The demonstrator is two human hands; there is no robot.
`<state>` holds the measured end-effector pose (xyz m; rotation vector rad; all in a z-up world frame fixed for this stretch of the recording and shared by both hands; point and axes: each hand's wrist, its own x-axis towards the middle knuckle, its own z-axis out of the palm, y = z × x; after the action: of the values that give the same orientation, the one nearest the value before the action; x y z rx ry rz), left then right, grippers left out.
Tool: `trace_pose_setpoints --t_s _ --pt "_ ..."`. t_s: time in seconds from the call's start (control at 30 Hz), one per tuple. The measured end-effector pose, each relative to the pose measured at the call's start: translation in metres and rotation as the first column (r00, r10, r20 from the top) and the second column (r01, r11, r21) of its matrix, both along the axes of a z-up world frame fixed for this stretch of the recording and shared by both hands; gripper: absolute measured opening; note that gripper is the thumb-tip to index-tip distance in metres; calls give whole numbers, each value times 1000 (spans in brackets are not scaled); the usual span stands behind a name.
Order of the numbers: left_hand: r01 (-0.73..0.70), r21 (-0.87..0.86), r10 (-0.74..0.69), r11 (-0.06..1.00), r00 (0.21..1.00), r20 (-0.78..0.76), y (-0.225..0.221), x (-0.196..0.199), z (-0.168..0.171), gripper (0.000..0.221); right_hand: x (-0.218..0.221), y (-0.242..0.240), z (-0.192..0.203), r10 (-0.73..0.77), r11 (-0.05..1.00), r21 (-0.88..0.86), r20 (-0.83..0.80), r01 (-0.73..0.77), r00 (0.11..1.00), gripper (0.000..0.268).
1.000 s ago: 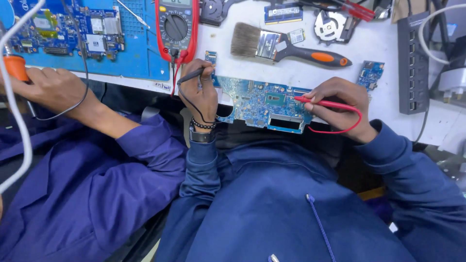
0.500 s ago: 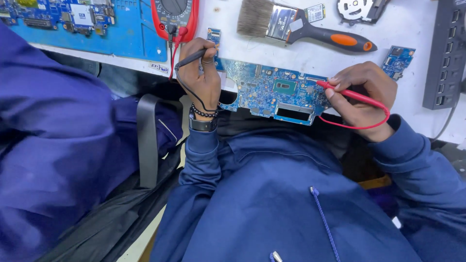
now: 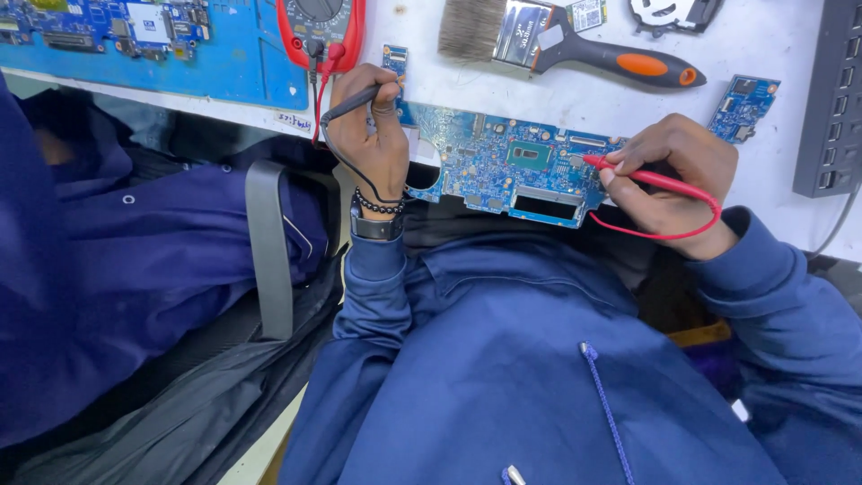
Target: Testing and repairing a laptop motherboard using a multimeter and a soldering iron
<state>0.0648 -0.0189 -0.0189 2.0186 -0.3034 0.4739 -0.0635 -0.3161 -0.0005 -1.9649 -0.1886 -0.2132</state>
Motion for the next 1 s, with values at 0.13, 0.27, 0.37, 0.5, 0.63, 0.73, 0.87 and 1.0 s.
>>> trace_pose_setpoints --t_s 0.13,0.27,0.37,0.5,0.63,0.73,0.87,1.0 --pt "-5 6 6 1000 1000 -12 0 0 2 39 1 0 0 25 1000 3 16 -25 1000 19" --pt "12 -9 -12 1000 1000 -5 1 0 -1 34 3 3 5 25 999 -31 26 -24 999 18" --pt "5 -5 -5 1000 1000 -16 0 -1 1 36 4 4 4 32 999 -34 34 -31 999 17" --pt "8 5 -8 1000 1000 -8 1 -1 -1 34 4 5 5 30 999 -28 42 -29 999 18" --pt "8 -8 -8 1000 1000 -10 0 0 0 35 3 4 5 26 999 -27 25 -25 999 19" --pt "8 2 -8 1000 1000 -7 0 -1 1 36 3 4 5 25 999 -27 42 -24 999 19" --pt "16 1 -16 1000 1000 -3 1 0 0 33 4 5 7 49 999 -18 24 -48 999 18" --pt "16 4 -16 1000 1000 5 1 0 0 32 4 5 7 42 999 -21 21 -41 999 19"
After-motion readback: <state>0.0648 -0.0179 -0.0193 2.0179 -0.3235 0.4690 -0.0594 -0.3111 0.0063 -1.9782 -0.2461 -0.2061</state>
